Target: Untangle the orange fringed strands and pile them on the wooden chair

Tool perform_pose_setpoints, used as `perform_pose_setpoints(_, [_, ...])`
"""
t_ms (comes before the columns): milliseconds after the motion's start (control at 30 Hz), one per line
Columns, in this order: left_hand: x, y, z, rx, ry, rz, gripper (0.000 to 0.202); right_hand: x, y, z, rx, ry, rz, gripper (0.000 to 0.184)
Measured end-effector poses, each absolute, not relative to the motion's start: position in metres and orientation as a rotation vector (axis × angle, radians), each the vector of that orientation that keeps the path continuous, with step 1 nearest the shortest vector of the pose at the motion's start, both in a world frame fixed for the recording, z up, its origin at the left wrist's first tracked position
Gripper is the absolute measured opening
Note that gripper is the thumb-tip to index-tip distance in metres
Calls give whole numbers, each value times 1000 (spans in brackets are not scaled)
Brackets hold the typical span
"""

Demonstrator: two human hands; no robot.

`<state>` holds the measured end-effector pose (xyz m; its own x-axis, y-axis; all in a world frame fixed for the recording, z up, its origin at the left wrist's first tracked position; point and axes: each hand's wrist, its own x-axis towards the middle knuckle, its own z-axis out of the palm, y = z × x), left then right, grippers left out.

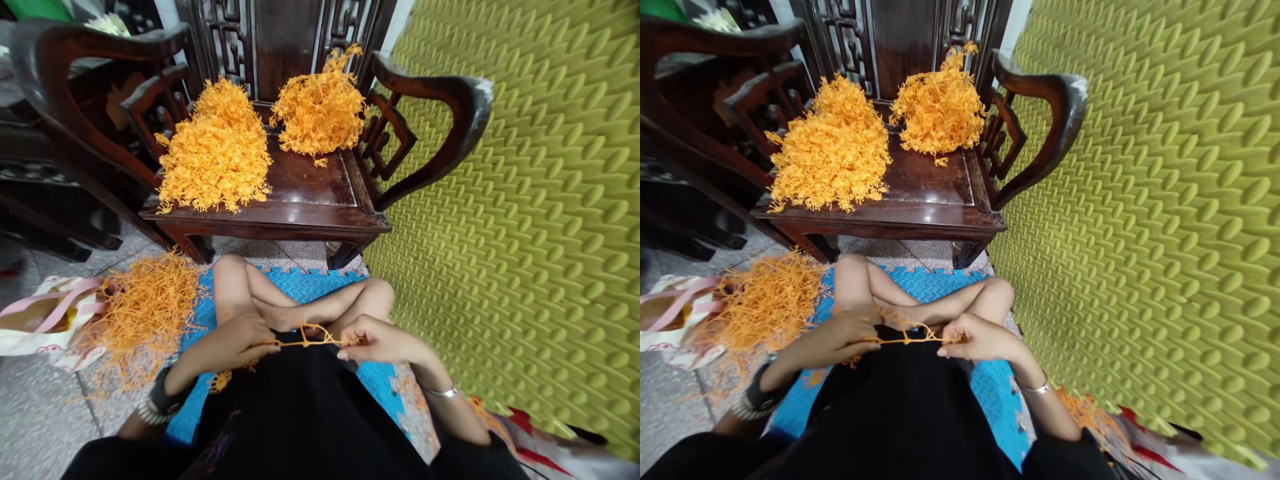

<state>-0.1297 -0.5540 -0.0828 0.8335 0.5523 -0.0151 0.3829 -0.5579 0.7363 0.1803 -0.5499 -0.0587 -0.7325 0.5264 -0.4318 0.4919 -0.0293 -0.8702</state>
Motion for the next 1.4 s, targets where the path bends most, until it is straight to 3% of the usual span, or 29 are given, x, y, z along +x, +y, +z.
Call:
perform_pose_setpoints(233, [-162,-582,-18,2358,696,159,28,176,-565,8,-1073,-2371,1869,31])
perform_pose_setpoints(367, [-174,-579,-12,2396,762,179,24,167,-555,27,-917,-2365,1595,21])
perform_pose_setpoints(500, [-169,-565,-31,2522,1033,521,24,156,-545,10,-923,-2206,1537,18])
perform_pose_setpoints(633, [-134,-565,-49,2616,1162,1124,51,138,-546,-24,-986,-1576,1879,22])
perform_pose_setpoints(733, [-91,-570,-62,2659,899,1448,63,118,-549,-39,-891,-1095,1997,51])
perform_pose_setpoints(800, [-65,-569,-70,2670,853,1444,68,106,-548,-42,-867,-876,2009,51])
perform_pose_setpoints(967, [-38,-555,-84,2509,998,1332,41,98,-539,-46,-827,-614,2042,31])
perform_pose_setpoints(1133, [-58,-547,-83,1959,924,1405,9,118,-537,-55,-895,-807,2119,46])
perform_pose_setpoints(1333, [-66,-539,-91,1124,1048,1303,20,123,-541,-56,-1074,-1770,1434,17])
perform_pose_setpoints(1400, [-68,-534,-94,1075,973,1252,37,120,-539,-52,-1100,-1947,1185,12])
